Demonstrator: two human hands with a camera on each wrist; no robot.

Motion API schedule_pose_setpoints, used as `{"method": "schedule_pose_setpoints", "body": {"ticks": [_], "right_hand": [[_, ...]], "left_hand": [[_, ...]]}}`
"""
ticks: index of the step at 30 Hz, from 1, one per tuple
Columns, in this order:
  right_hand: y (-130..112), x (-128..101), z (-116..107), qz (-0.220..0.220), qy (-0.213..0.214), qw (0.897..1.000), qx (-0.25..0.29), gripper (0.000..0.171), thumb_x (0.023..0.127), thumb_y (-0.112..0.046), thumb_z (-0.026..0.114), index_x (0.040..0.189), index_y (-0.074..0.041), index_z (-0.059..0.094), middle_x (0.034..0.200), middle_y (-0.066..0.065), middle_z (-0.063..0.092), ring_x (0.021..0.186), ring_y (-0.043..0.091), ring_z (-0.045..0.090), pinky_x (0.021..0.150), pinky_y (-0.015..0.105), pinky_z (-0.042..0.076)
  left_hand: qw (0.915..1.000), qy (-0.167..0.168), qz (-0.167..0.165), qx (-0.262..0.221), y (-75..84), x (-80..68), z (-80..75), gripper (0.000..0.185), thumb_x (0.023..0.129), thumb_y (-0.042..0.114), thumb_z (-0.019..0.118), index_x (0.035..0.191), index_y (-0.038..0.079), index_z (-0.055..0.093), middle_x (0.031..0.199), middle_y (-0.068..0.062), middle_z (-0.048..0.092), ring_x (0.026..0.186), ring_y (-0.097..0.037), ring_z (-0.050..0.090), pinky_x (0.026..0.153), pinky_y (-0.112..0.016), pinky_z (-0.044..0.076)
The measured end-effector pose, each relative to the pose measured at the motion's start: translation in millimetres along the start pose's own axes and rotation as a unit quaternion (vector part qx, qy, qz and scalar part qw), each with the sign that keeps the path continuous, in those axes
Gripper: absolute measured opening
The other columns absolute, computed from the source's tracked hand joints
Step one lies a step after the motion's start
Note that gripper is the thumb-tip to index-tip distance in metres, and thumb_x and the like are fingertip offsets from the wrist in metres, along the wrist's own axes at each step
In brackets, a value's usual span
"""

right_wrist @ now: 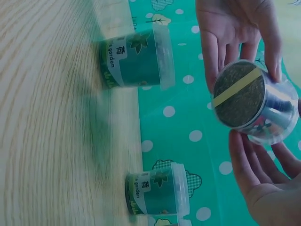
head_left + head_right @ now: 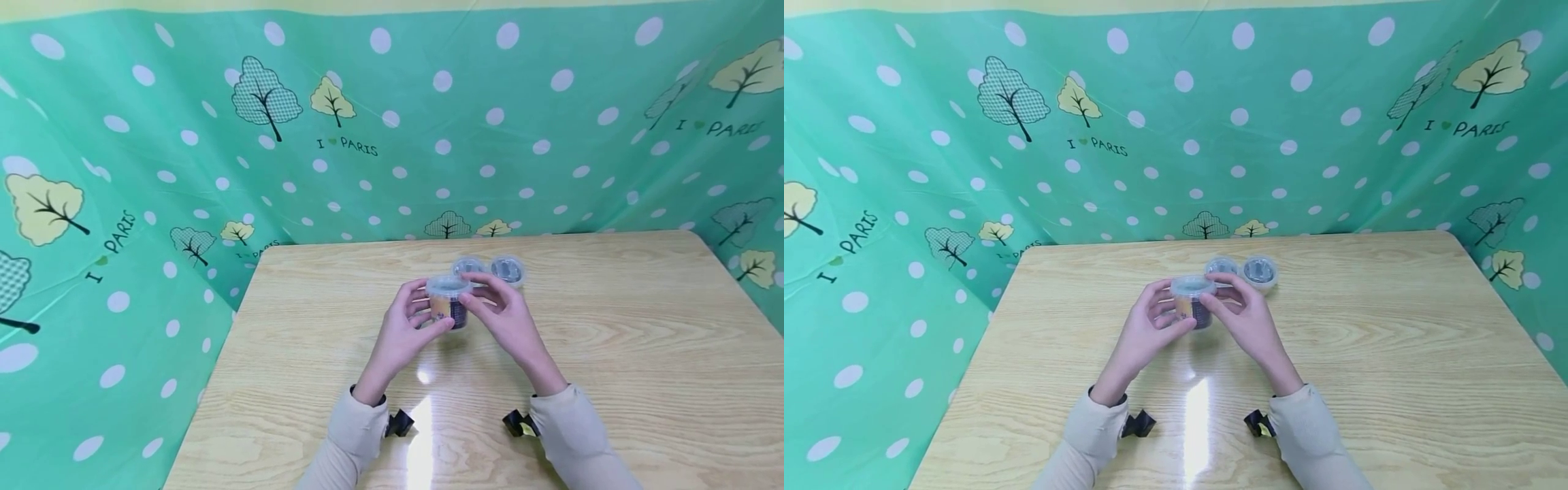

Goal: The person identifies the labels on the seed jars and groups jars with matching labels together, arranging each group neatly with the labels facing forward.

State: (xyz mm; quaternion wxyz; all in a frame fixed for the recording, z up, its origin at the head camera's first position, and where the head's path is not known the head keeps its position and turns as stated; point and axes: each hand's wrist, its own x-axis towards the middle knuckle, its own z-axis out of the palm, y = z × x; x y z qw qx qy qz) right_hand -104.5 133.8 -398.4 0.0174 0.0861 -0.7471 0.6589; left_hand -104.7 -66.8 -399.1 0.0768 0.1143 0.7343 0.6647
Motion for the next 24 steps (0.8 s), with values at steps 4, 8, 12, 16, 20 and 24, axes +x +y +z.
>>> {"method": "schedule_pose_setpoints", "body": {"ticks": [4,8,12,16,20,24], "right_hand": [[1.4,-0.6,-2.8,-0.016,-0.008,1.000,0.015,0.044,0.099,-0.018,0.063,0.138,-0.002,0.053,0.141,0.013,0.051,0.115,0.010,0.058,0.099,0.018,0.050],[1.8,-0.8,-5.9,-0.018,-0.022,0.999,0.018,0.044,0.100,-0.018,0.059,0.140,-0.001,0.050,0.142,0.015,0.050,0.115,0.009,0.058,0.099,0.018,0.050],[1.1,-1.0,-7.8,-0.015,-0.029,0.999,0.017,0.045,0.101,-0.019,0.057,0.141,0.001,0.049,0.143,0.017,0.050,0.113,0.008,0.060,0.096,0.019,0.052],[0.4,-0.8,-8.1,-0.011,-0.041,0.999,0.016,0.046,0.102,-0.021,0.056,0.143,0.000,0.047,0.143,0.019,0.050,0.115,0.006,0.059,0.096,0.021,0.053],[0.0,-0.7,-7.4,-0.009,-0.048,0.999,0.018,0.047,0.102,-0.021,0.056,0.144,-0.002,0.047,0.143,0.020,0.050,0.117,0.004,0.058,0.095,0.022,0.054],[-1.0,-0.6,-6.6,-0.006,-0.043,0.999,0.020,0.047,0.102,-0.020,0.057,0.143,-0.001,0.047,0.141,0.021,0.051,0.115,0.007,0.060,0.094,0.022,0.054]], "left_hand": [[0.9998,-0.004,-0.004,-0.021,2.2,-0.7,-1.0,0.073,0.084,0.014,0.080,0.146,0.009,0.041,0.136,-0.016,0.055,0.122,-0.029,0.058,0.103,-0.038,0.052],[0.9992,-0.006,-0.013,-0.038,5.2,-1.5,-1.8,0.074,0.084,0.011,0.079,0.147,0.008,0.041,0.136,-0.018,0.055,0.122,-0.032,0.059,0.103,-0.039,0.052],[0.9987,-0.012,-0.021,-0.045,6.6,-1.9,-1.8,0.073,0.085,0.012,0.078,0.148,0.008,0.041,0.136,-0.020,0.055,0.120,-0.033,0.060,0.101,-0.036,0.053],[0.9985,-0.021,-0.022,-0.045,6.8,-2.3,-1.4,0.074,0.085,0.013,0.078,0.149,0.007,0.040,0.138,-0.019,0.054,0.122,-0.033,0.059,0.102,-0.036,0.053],[0.9985,-0.028,-0.015,-0.045,6.3,-2.5,-1.7,0.076,0.086,0.012,0.077,0.151,0.006,0.038,0.140,-0.019,0.052,0.124,-0.033,0.058,0.105,-0.038,0.051],[0.9983,-0.032,-0.011,-0.048,6.2,-3.1,-2.2,0.076,0.087,0.012,0.076,0.152,0.005,0.036,0.141,-0.019,0.052,0.125,-0.033,0.057,0.105,-0.036,0.050]]}}
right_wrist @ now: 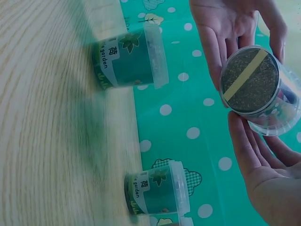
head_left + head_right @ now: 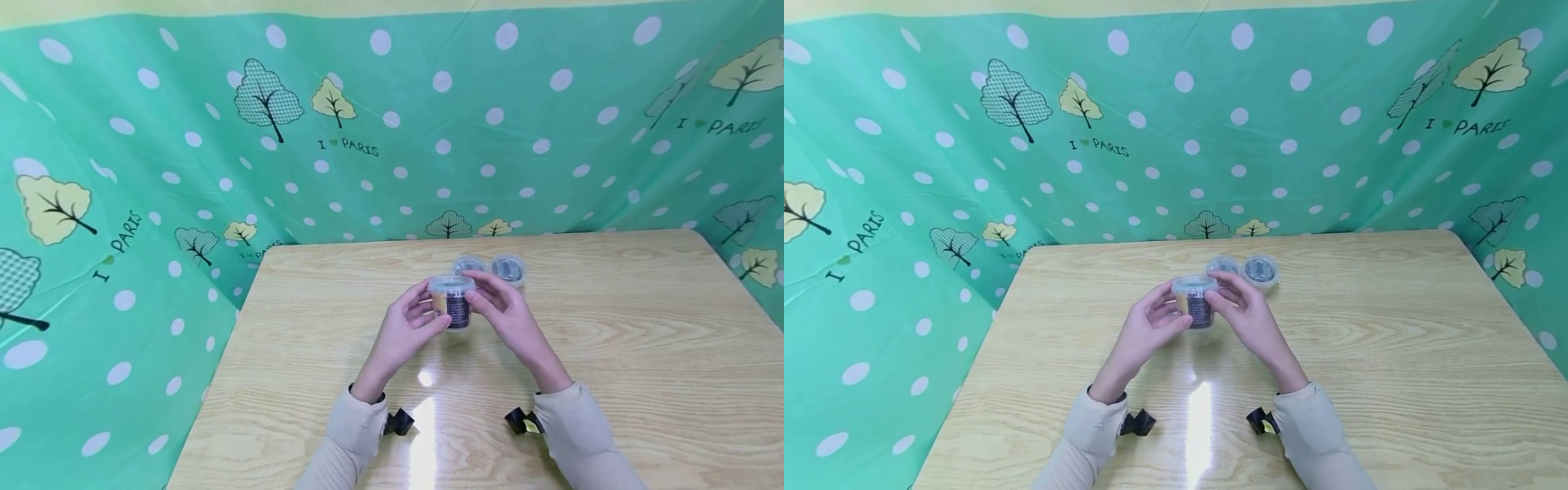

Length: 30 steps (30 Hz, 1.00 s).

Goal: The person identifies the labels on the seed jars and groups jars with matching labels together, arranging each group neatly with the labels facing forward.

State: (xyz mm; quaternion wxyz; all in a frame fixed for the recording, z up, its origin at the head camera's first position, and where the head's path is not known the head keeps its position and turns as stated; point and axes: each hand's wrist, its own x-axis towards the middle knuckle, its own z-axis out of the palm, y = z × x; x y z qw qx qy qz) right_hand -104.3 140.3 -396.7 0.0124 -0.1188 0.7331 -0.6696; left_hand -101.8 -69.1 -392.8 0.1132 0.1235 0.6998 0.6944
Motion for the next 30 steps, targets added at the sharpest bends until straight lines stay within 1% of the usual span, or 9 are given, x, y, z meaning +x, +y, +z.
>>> {"method": "schedule_pose_setpoints", "body": {"ticks": [6,9,11,14,17,19,22,26,30], "right_hand": [[-0.2,1.2,-0.5,0.019,0.020,1.000,-0.010,0.050,0.100,-0.025,0.061,0.142,-0.002,0.049,0.143,0.018,0.051,0.124,0.025,0.056,0.096,0.018,0.052],[-0.3,1.9,-1.0,0.028,0.028,0.999,-0.012,0.051,0.098,-0.026,0.063,0.142,-0.003,0.050,0.143,0.017,0.051,0.126,0.031,0.054,0.096,0.017,0.051],[-0.5,2.2,-1.0,0.030,0.031,0.999,-0.010,0.050,0.098,-0.026,0.064,0.141,-0.004,0.051,0.143,0.015,0.051,0.126,0.030,0.054,0.096,0.018,0.052],[-0.5,2.5,-0.2,0.027,0.033,0.999,-0.005,0.049,0.097,-0.024,0.065,0.140,-0.004,0.052,0.141,0.014,0.052,0.121,0.023,0.057,0.095,0.019,0.053],[-0.4,2.6,0.7,0.023,0.035,0.999,-0.005,0.048,0.097,-0.023,0.065,0.139,-0.004,0.053,0.140,0.014,0.052,0.116,0.016,0.058,0.095,0.020,0.053],[0.0,2.6,0.9,0.023,0.034,0.999,-0.004,0.048,0.097,-0.022,0.066,0.139,-0.003,0.052,0.139,0.014,0.053,0.115,0.014,0.059,0.095,0.020,0.053],[0.7,2.2,0.3,0.027,0.025,0.999,-0.004,0.050,0.097,-0.023,0.066,0.140,-0.003,0.051,0.139,0.016,0.054,0.115,0.014,0.059,0.095,0.020,0.054],[2.1,2.1,-2.3,0.024,0.003,1.000,0.003,0.050,0.101,-0.026,0.058,0.143,0.000,0.046,0.141,0.020,0.051,0.117,0.016,0.060,0.093,0.024,0.056],[4.2,2.4,-5.3,0.018,-0.010,1.000,0.011,0.050,0.104,-0.028,0.051,0.144,0.002,0.044,0.145,0.022,0.047,0.119,0.020,0.059,0.093,0.026,0.056]], "left_hand": [[1.0000,-0.008,0.002,-0.001,-0.6,1.5,0.7,0.077,0.088,0.013,0.075,0.153,0.008,0.034,0.149,-0.016,0.045,0.128,-0.033,0.055,0.103,-0.034,0.052],[0.9999,-0.009,0.010,0.003,-1.4,2.3,1.2,0.076,0.089,0.014,0.074,0.154,0.009,0.033,0.153,-0.014,0.041,0.129,-0.034,0.054,0.101,-0.034,0.053],[0.9998,-0.005,0.017,0.007,-1.4,2.3,1.7,0.077,0.089,0.015,0.075,0.153,0.009,0.033,0.152,-0.013,0.041,0.128,-0.033,0.055,0.102,-0.035,0.053],[0.9993,0.004,0.033,0.017,0.0,1.4,3.4,0.078,0.087,0.014,0.077,0.152,0.008,0.034,0.148,-0.014,0.044,0.126,-0.032,0.056,0.102,-0.036,0.052],[0.9984,0.015,0.045,0.031,0.2,1.5,5.4,0.077,0.086,0.012,0.078,0.151,0.006,0.037,0.145,-0.014,0.048,0.123,-0.032,0.057,0.101,-0.035,0.053],[0.9982,0.017,0.048,0.031,-0.9,2.0,5.9,0.077,0.085,0.011,0.078,0.150,0.004,0.038,0.143,-0.016,0.050,0.122,-0.033,0.058,0.101,-0.034,0.053],[0.9986,0.018,0.044,0.023,-2.7,2.1,5.4,0.075,0.085,0.008,0.078,0.149,0.004,0.039,0.141,-0.016,0.051,0.120,-0.033,0.058,0.101,-0.037,0.053],[0.9992,0.019,0.035,0.004,-2.8,0.8,4.5,0.073,0.085,0.005,0.077,0.148,0.005,0.041,0.141,-0.017,0.050,0.119,-0.033,0.059,0.101,-0.042,0.053],[0.9995,0.019,0.023,-0.011,-0.8,-1.3,4.3,0.073,0.085,0.005,0.077,0.148,0.006,0.042,0.141,-0.017,0.050,0.119,-0.034,0.060,0.100,-0.035,0.054]]}}
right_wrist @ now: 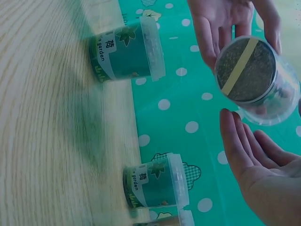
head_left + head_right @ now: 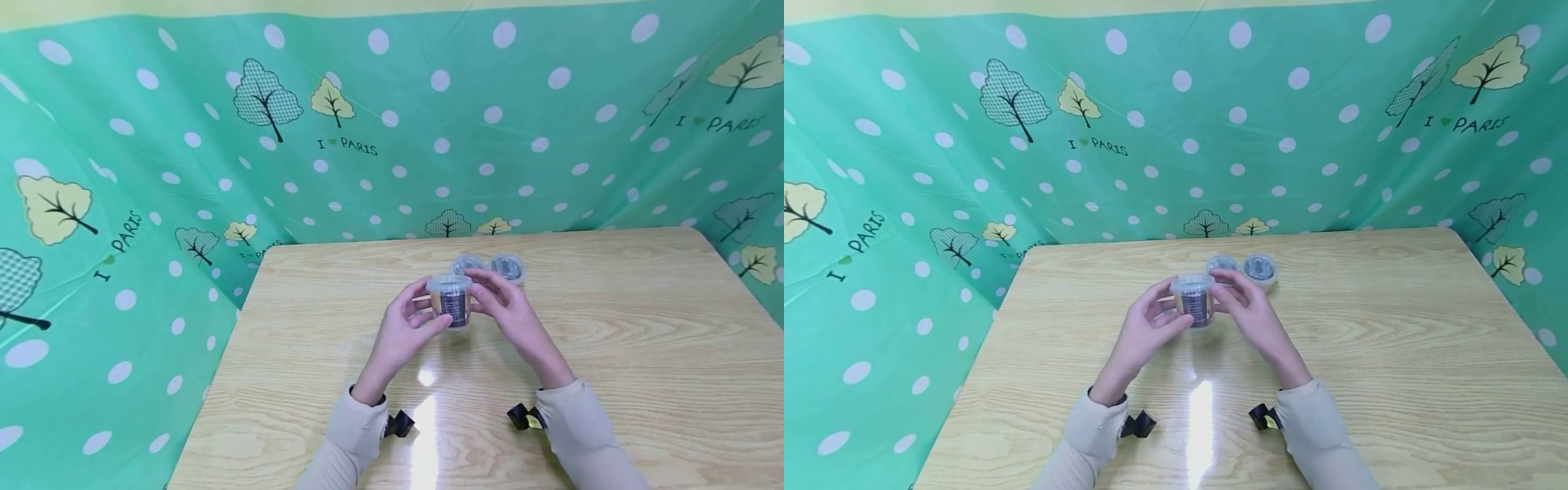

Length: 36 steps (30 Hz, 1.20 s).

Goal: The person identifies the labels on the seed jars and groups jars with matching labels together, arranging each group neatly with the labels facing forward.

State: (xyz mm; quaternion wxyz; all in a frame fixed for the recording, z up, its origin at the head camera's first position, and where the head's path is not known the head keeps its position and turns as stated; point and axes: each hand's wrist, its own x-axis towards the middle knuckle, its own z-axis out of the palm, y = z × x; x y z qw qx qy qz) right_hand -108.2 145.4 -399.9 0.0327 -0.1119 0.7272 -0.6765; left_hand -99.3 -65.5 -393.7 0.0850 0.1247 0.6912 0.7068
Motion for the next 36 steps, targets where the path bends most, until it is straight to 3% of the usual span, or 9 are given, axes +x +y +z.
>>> {"method": "schedule_pose_setpoints", "body": {"ticks": [10,14,19,24,29,32,36], "right_hand": [[-1.6,-0.6,3.0,0.001,-0.033,0.999,-0.008,0.047,0.107,-0.030,0.045,0.148,-0.007,0.044,0.153,0.017,0.040,0.130,0.039,0.050,0.095,0.031,0.056],[-2.3,-0.3,4.3,-0.003,-0.030,0.999,-0.010,0.047,0.106,-0.029,0.046,0.147,-0.006,0.045,0.151,0.018,0.042,0.126,0.035,0.054,0.094,0.031,0.056],[-2.5,0.2,5.1,-0.006,-0.013,1.000,-0.007,0.047,0.106,-0.028,0.048,0.145,-0.002,0.047,0.146,0.019,0.047,0.117,0.020,0.060,0.091,0.029,0.058],[-1.4,0.4,5.7,-0.006,-0.004,1.000,0.000,0.049,0.104,-0.026,0.052,0.145,0.001,0.046,0.144,0.022,0.049,0.112,0.012,0.062,0.091,0.028,0.058],[-1.0,1.5,5.2,-0.011,0.003,1.000,-0.001,0.049,0.103,-0.025,0.055,0.144,0.001,0.046,0.142,0.022,0.051,0.111,0.010,0.063,0.090,0.028,0.058],[-1.6,1.1,5.1,-0.006,0.009,1.000,-0.005,0.049,0.102,-0.026,0.056,0.143,0.000,0.048,0.141,0.021,0.052,0.112,0.013,0.063,0.090,0.028,0.058],[-2.2,-0.7,5.4,0.004,0.013,1.000,-0.010,0.049,0.101,-0.027,0.057,0.143,-0.003,0.049,0.142,0.021,0.052,0.120,0.025,0.060,0.090,0.027,0.058]], "left_hand": [[0.9999,-0.009,-0.006,-0.006,2.3,-2.7,-2.3,0.073,0.085,0.005,0.075,0.149,0.008,0.041,0.144,-0.015,0.048,0.123,-0.034,0.057,0.099,-0.033,0.054],[0.9999,-0.009,-0.005,-0.011,2.1,-3.1,-2.7,0.072,0.086,0.005,0.075,0.149,0.007,0.041,0.145,-0.015,0.047,0.124,-0.034,0.057,0.102,-0.036,0.053],[0.9999,-0.009,-0.001,-0.015,-0.4,-2.1,-3.4,0.074,0.086,0.008,0.075,0.150,0.008,0.038,0.143,-0.017,0.048,0.125,-0.034,0.056,0.105,-0.040,0.051],[0.9998,0.014,0.003,-0.014,-2.9,-3.6,-2.9,0.076,0.085,0.008,0.077,0.150,0.007,0.036,0.141,-0.018,0.047,0.126,-0.034,0.055,0.107,-0.043,0.049],[0.9981,0.052,0.022,0.024,0.5,-4.2,3.1,0.074,0.083,0.013,0.080,0.145,0.006,0.041,0.136,-0.016,0.050,0.123,-0.032,0.055,0.103,-0.043,0.052],[0.9961,0.072,0.020,0.047,2.6,-5.7,8.1,0.076,0.080,0.017,0.084,0.144,0.009,0.043,0.134,-0.013,0.053,0.120,-0.029,0.057,0.100,-0.041,0.054],[0.9957,0.072,0.018,0.055,2.5,-6.9,13.5,0.077,0.080,0.016,0.084,0.145,0.009,0.043,0.133,-0.013,0.054,0.118,-0.029,0.057,0.099,-0.039,0.054]]}}
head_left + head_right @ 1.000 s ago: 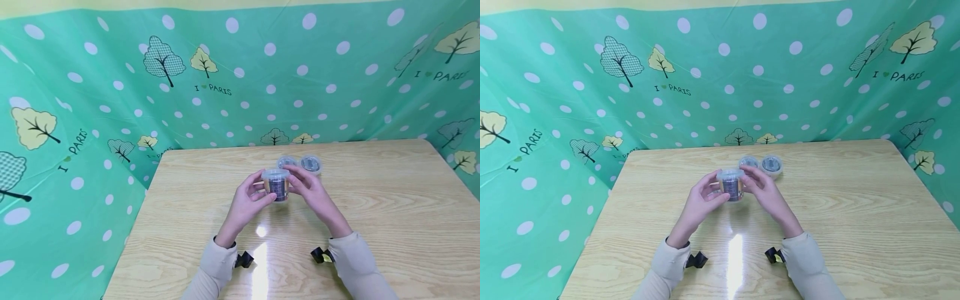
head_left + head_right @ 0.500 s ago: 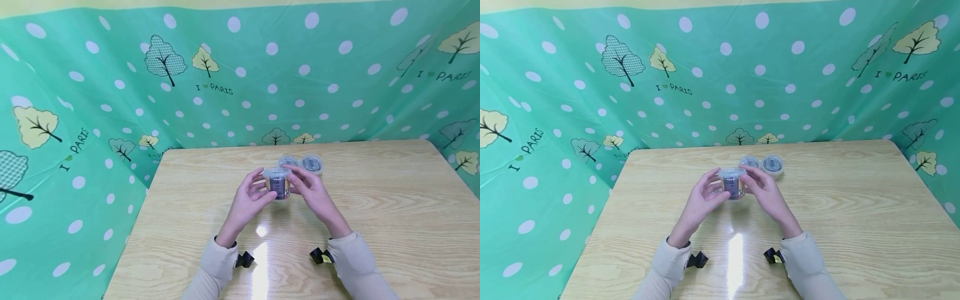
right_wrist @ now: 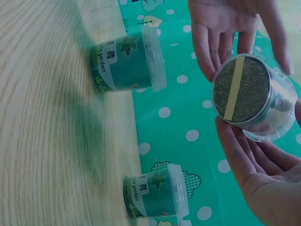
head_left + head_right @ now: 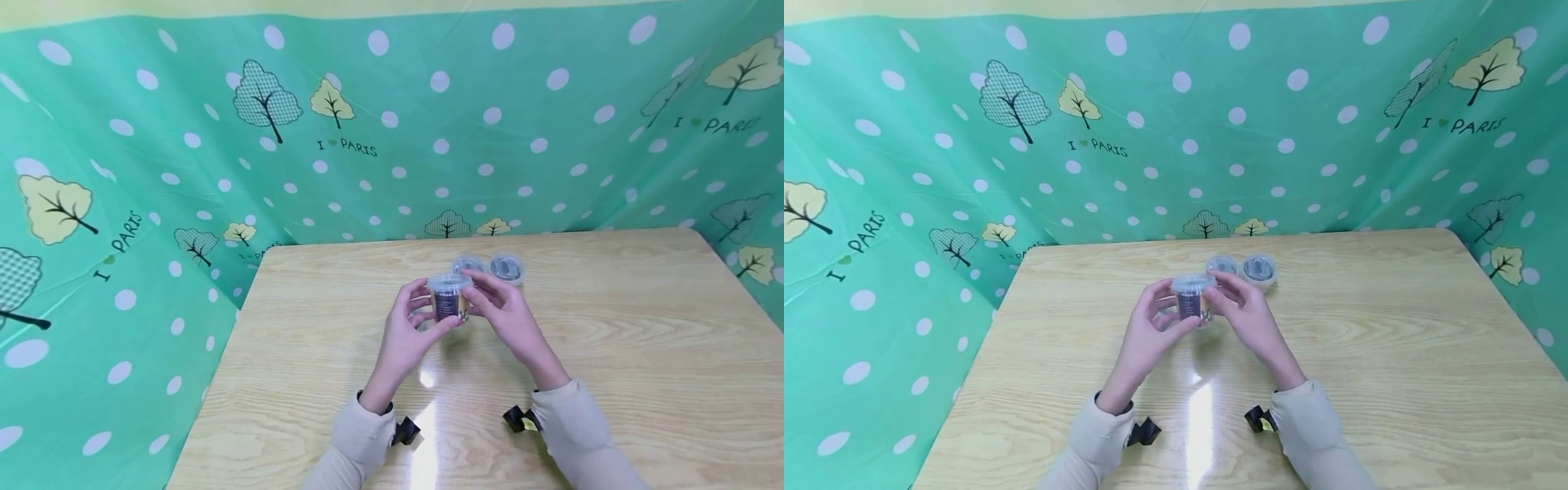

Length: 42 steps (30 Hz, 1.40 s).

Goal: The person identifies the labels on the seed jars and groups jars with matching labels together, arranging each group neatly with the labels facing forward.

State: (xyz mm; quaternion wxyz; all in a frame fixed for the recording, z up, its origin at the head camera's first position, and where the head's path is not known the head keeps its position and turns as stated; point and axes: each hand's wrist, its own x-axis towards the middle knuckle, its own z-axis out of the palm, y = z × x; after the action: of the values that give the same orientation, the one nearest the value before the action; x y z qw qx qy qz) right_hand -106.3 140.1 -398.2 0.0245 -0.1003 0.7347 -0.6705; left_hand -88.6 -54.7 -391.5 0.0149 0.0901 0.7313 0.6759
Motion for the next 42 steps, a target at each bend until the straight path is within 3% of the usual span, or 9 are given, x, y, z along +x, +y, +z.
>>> {"method": "schedule_pose_setpoints", "body": {"ticks": [4,11,17,26,31,35,42], "right_hand": [[1.0,-1.4,0.2,0.000,0.002,1.000,-0.004,0.050,0.101,-0.027,0.059,0.143,-0.002,0.049,0.143,0.020,0.051,0.124,0.031,0.057,0.091,0.026,0.057],[4.6,-3.7,-3.1,-0.009,-0.002,1.000,0.021,0.047,0.103,-0.025,0.055,0.142,-0.001,0.048,0.145,0.018,0.048,0.116,0.009,0.060,0.093,0.027,0.056],[3.9,-4.6,-3.6,-0.015,-0.015,0.999,0.027,0.046,0.105,-0.029,0.050,0.143,-0.002,0.049,0.147,0.015,0.047,0.121,0.016,0.059,0.096,0.028,0.055],[2.4,-3.7,-4.3,-0.036,-0.030,0.999,0.019,0.044,0.104,-0.020,0.051,0.144,-0.001,0.046,0.146,0.019,0.048,0.121,0.010,0.058,0.097,0.025,0.054],[-0.3,-4.7,-2.7,-0.020,-0.036,0.999,0.012,0.048,0.103,-0.021,0.054,0.146,-0.004,0.045,0.148,0.019,0.046,0.127,0.022,0.056,0.097,0.024,0.053],[-1.2,-5.9,-0.6,-0.014,-0.026,0.999,0.012,0.047,0.101,-0.021,0.058,0.145,-0.006,0.047,0.147,0.019,0.047,0.128,0.030,0.054,0.096,0.025,0.054],[0.9,-4.3,0.7,-0.018,0.000,1.000,-0.002,0.048,0.100,-0.020,0.061,0.142,-0.002,0.049,0.141,0.017,0.052,0.117,0.012,0.060,0.094,0.025,0.056]], "left_hand": [[0.9999,-0.009,0.003,-0.010,-3.4,0.2,0.7,0.074,0.081,0.010,0.082,0.143,0.006,0.043,0.132,-0.017,0.054,0.119,-0.030,0.056,0.099,-0.037,0.054],[0.9990,-0.028,-0.006,-0.034,-7.0,0.5,-5.1,0.074,0.080,0.007,0.082,0.144,0.006,0.043,0.134,-0.016,0.055,0.121,-0.030,0.056,0.101,-0.039,0.053],[0.9981,-0.036,-0.022,-0.046,-7.0,-2.5,-10.2,0.072,0.081,0.007,0.080,0.143,0.007,0.044,0.135,-0.015,0.055,0.122,-0.029,0.056,0.101,-0.035,0.054],[0.9962,-0.050,-0.022,-0.068,-5.5,-1.0,-9.9,0.071,0.082,0.004,0.078,0.144,0.008,0.045,0.135,-0.018,0.055,0.123,-0.031,0.057,0.101,-0.036,0.053],[0.9952,-0.056,-0.018,-0.078,-5.1,0.4,-8.5,0.069,0.083,0.003,0.077,0.144,0.006,0.045,0.136,-0.019,0.054,0.123,-0.032,0.057,0.101,-0.036,0.053],[0.9967,-0.058,-0.007,-0.057,-5.0,-1.0,-8.6,0.071,0.084,0.005,0.076,0.146,0.007,0.042,0.143,-0.016,0.048,0.127,-0.034,0.053,0.104,-0.040,0.052],[0.9995,-0.029,0.013,0.009,-2.7,-4.9,-6.9,0.078,0.083,0.014,0.081,0.148,0.007,0.039,0.145,-0.013,0.044,0.130,-0.031,0.050,0.104,-0.044,0.051]]}}
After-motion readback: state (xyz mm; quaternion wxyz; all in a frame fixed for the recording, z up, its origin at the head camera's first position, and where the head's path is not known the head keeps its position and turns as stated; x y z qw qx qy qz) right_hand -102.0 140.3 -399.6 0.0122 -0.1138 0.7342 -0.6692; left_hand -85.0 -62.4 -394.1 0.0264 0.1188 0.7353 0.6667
